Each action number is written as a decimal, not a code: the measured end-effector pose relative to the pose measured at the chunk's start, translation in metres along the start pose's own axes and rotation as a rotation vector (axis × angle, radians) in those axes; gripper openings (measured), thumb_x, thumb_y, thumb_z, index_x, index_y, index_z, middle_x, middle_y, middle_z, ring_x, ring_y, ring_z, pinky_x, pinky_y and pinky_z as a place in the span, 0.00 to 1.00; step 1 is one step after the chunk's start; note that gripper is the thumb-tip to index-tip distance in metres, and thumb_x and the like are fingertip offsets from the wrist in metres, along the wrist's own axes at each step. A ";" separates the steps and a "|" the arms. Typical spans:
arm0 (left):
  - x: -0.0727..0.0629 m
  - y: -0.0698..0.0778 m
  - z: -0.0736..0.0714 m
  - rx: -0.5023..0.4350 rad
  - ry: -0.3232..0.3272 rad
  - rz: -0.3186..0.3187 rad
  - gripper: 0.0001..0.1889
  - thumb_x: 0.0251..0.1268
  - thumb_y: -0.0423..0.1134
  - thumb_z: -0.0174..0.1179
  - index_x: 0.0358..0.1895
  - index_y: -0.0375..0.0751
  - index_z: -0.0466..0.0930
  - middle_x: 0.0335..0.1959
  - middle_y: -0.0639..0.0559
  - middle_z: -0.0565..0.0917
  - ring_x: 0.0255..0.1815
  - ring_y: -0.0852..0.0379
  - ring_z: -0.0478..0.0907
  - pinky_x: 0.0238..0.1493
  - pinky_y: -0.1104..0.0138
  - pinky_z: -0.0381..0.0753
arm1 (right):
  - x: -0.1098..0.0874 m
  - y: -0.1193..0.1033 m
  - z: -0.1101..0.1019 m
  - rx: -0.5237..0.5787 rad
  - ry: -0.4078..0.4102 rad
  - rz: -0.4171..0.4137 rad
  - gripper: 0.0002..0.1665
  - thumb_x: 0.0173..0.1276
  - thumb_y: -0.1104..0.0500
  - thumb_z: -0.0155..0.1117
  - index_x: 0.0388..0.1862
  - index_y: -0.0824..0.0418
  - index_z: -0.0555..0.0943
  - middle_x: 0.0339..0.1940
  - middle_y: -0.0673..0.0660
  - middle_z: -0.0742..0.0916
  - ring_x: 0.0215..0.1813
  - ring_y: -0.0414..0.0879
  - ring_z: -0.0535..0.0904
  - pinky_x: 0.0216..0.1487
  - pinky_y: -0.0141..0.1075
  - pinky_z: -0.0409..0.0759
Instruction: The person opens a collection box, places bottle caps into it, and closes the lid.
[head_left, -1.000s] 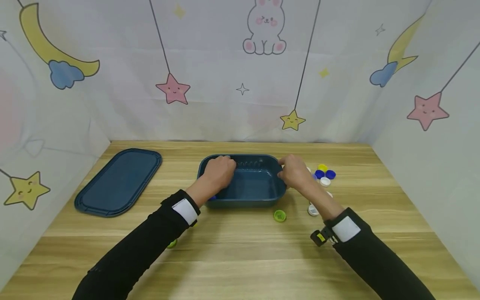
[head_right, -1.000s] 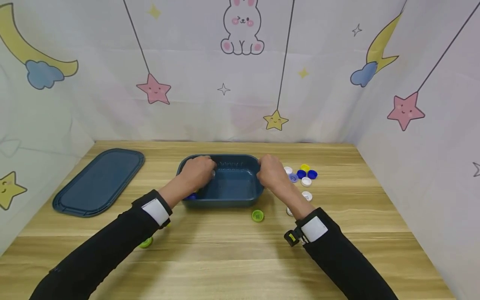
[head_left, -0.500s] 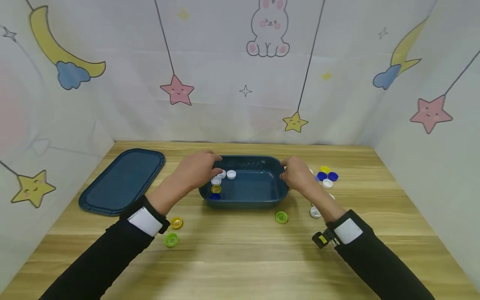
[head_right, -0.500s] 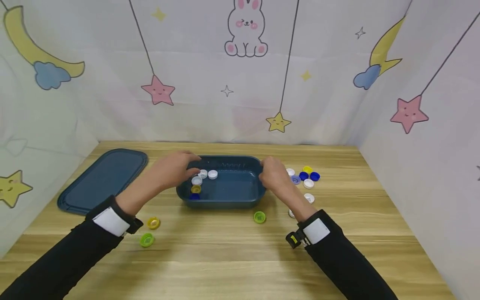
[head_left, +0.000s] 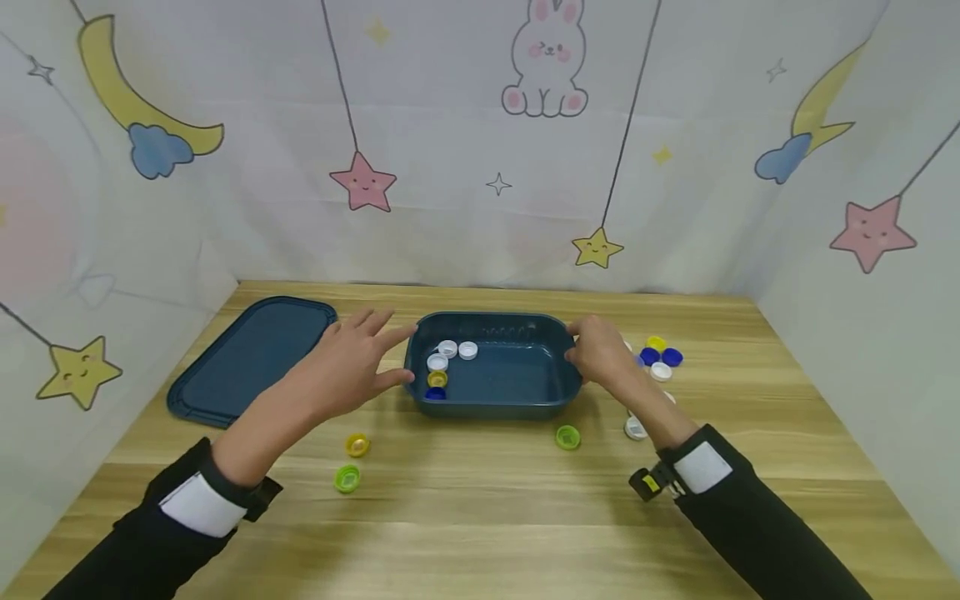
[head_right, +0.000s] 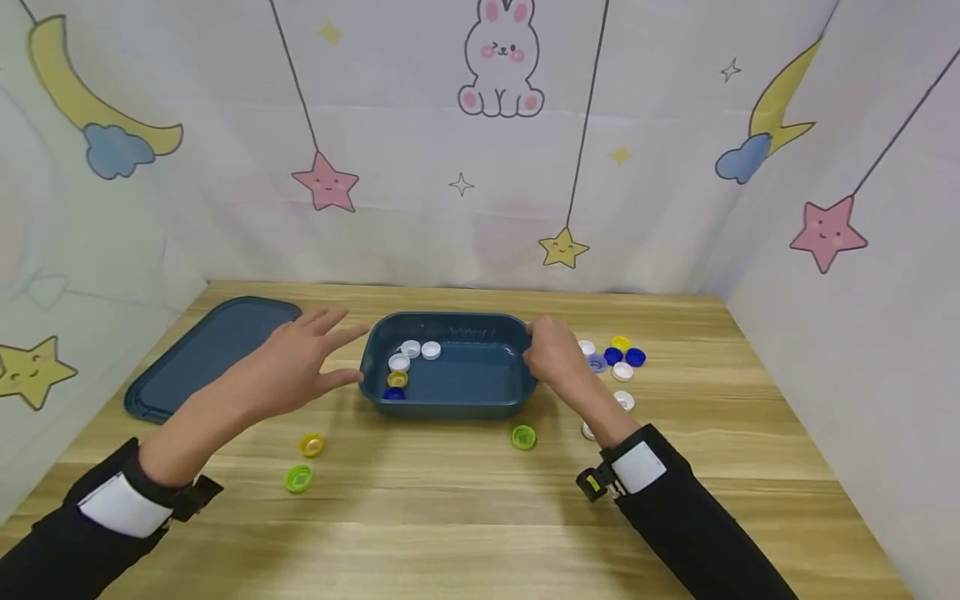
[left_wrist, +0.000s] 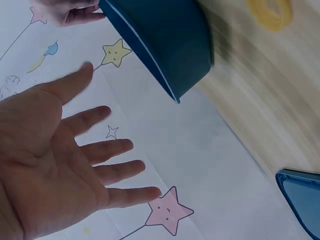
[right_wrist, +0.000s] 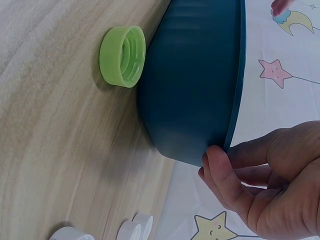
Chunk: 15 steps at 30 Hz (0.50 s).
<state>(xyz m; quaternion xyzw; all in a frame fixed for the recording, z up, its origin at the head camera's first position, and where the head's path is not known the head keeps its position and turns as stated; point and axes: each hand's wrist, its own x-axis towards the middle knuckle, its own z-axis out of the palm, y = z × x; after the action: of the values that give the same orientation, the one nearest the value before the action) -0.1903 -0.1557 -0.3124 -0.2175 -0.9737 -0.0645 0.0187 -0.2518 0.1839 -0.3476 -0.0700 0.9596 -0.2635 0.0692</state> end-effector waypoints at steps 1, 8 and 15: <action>-0.003 0.000 0.001 -0.005 -0.011 -0.001 0.36 0.70 0.53 0.67 0.77 0.47 0.69 0.80 0.31 0.62 0.81 0.27 0.56 0.71 0.25 0.61 | 0.000 0.000 0.000 0.001 0.000 0.000 0.24 0.70 0.73 0.64 0.64 0.78 0.77 0.54 0.76 0.86 0.36 0.56 0.92 0.25 0.31 0.87; -0.029 0.000 0.012 -0.062 -0.061 -0.024 0.47 0.66 0.65 0.65 0.83 0.54 0.57 0.84 0.32 0.51 0.83 0.24 0.47 0.68 0.19 0.54 | -0.002 0.001 -0.001 0.016 0.003 0.000 0.26 0.70 0.73 0.64 0.66 0.79 0.76 0.55 0.77 0.85 0.36 0.57 0.92 0.25 0.31 0.87; -0.053 -0.008 0.028 -0.079 -0.059 -0.045 0.53 0.59 0.73 0.64 0.84 0.56 0.55 0.84 0.32 0.50 0.82 0.22 0.50 0.63 0.17 0.58 | 0.000 0.000 0.001 0.008 0.013 -0.009 0.26 0.69 0.73 0.64 0.65 0.78 0.77 0.54 0.77 0.86 0.37 0.57 0.92 0.24 0.32 0.87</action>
<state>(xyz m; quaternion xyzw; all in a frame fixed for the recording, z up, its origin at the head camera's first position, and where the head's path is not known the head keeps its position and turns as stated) -0.1462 -0.1811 -0.3449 -0.1981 -0.9752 -0.0968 -0.0199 -0.2520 0.1839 -0.3482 -0.0723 0.9586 -0.2683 0.0621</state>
